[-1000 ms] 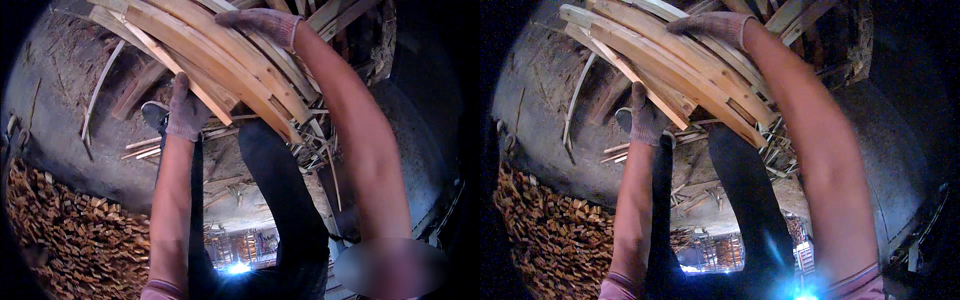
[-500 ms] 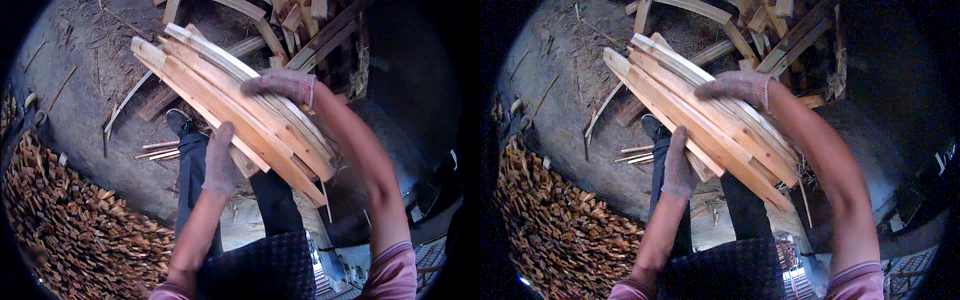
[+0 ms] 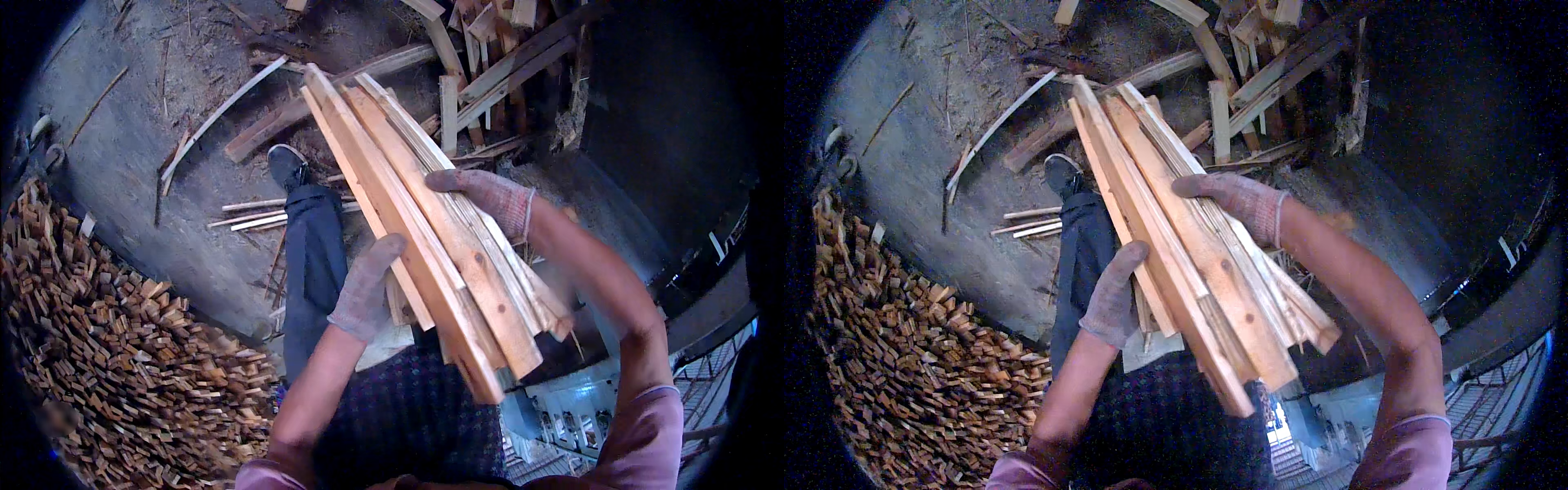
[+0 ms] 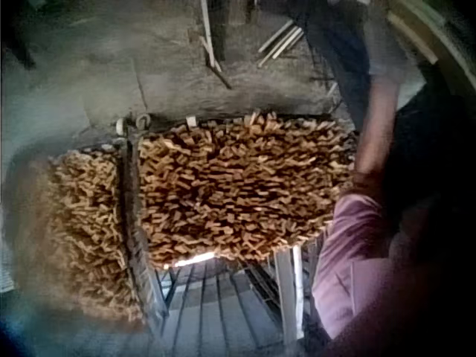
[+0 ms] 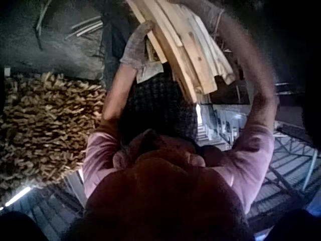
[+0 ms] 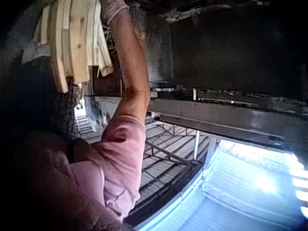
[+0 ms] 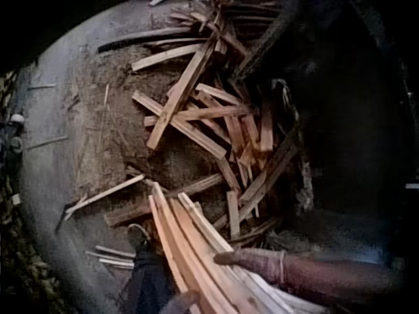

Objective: The person picks up loose wooden planks and strips from a pile on the floor, gathers them into bundles, and places them onto a large stack of similar wood. The person repeats this process, clearing the floor area and organizing the wood into a neat pile.

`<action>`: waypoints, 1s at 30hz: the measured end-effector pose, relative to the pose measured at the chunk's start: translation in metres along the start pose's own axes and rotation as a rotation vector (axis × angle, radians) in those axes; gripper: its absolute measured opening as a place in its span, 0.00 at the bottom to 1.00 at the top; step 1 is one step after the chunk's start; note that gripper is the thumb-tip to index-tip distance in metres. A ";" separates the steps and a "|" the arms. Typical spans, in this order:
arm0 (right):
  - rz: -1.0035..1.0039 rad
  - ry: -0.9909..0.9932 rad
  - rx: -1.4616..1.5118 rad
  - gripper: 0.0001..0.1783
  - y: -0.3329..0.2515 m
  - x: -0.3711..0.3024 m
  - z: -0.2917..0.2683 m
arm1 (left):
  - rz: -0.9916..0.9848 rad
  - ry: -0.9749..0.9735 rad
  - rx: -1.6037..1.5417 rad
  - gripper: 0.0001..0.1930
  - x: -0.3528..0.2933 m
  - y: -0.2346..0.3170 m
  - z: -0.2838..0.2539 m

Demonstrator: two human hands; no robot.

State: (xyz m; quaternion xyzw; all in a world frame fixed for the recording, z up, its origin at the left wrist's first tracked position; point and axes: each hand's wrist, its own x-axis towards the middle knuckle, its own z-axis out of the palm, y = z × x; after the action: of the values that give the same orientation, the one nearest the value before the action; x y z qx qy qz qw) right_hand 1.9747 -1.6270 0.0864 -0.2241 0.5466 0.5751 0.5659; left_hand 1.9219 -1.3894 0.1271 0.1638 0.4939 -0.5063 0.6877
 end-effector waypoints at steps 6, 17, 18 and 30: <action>-0.106 0.045 -0.058 0.33 0.017 -0.014 0.033 | 0.018 0.013 0.011 0.36 -0.010 0.004 -0.024; -0.257 0.147 0.032 0.32 -0.002 0.098 0.063 | 0.097 -0.032 -0.088 0.39 0.037 0.034 -0.091; -0.298 0.177 -0.016 0.33 0.004 0.096 0.067 | 0.097 -0.030 -0.112 0.40 0.036 0.034 -0.090; -0.497 0.608 -0.489 0.35 0.042 0.102 0.066 | 0.014 -0.042 -0.109 0.45 0.037 0.012 -0.112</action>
State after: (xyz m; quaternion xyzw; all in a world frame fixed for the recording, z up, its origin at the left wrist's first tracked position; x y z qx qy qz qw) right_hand 1.9346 -1.5178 0.0327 -0.6336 0.4660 0.4422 0.4311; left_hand 1.8747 -1.3229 0.0408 0.1190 0.5050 -0.4771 0.7094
